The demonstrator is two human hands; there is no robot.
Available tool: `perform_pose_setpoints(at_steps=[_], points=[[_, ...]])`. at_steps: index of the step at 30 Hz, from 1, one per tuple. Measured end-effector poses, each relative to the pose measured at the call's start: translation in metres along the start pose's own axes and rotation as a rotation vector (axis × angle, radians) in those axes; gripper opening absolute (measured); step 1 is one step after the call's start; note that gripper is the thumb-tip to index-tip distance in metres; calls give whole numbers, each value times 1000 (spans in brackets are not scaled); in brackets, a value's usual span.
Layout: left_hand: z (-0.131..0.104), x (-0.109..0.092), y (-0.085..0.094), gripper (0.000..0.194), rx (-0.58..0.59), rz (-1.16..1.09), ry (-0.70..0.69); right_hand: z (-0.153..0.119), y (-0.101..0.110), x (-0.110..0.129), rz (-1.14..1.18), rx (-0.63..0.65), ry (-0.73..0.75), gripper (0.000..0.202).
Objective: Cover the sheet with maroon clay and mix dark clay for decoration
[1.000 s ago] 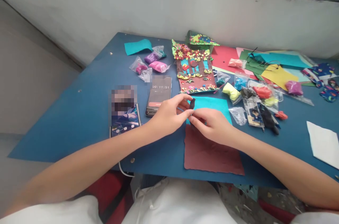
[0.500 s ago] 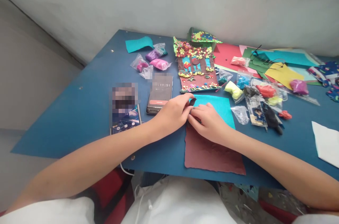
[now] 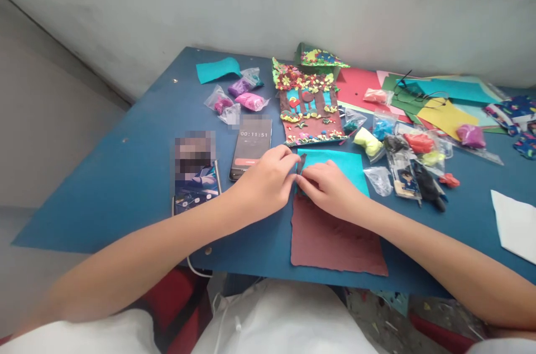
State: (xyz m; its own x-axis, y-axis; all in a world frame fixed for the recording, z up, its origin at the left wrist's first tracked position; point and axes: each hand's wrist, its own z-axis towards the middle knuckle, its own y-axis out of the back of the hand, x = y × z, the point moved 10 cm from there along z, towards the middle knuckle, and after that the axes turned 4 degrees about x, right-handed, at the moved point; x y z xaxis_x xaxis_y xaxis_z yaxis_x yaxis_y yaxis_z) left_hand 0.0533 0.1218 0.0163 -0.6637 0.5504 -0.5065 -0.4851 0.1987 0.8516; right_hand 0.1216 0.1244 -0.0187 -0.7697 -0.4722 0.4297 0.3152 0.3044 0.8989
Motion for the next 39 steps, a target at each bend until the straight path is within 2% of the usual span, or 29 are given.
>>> perform_pose_setpoints(at_steps=[2,4,10,17,22,24,27,29,36,39], points=[[-6,-10,1,19,61,74,-44,0,-1,0,-3,7,11,36],[-10,-16,-2,23,117,128,-66,1,-1,1,-14,11,28,32],[-9,-15,-16,29,210,246,-29,2,-3,1,-33,26,37,34],[-7,-11,-19,22,214,263,-10,2,-2,3,-49,40,31,34],[-9,-14,-18,23,176,297,-48,0,4,2,-14,92,94,32],[-10,-15,-18,24,163,332,-60,-1,12,-5,-49,28,88,30],[-10,-17,-17,26,127,391,-75,-3,27,-16,-151,-176,70,25],[-11,-18,-17,28,93,418,-90,-5,30,-20,-173,-258,77,27],[-15,-25,-20,34,43,461,-156,-4,23,-15,-68,-263,198,33],[-16,-26,-20,35,36,476,-159,-5,24,-12,-45,-255,203,32]])
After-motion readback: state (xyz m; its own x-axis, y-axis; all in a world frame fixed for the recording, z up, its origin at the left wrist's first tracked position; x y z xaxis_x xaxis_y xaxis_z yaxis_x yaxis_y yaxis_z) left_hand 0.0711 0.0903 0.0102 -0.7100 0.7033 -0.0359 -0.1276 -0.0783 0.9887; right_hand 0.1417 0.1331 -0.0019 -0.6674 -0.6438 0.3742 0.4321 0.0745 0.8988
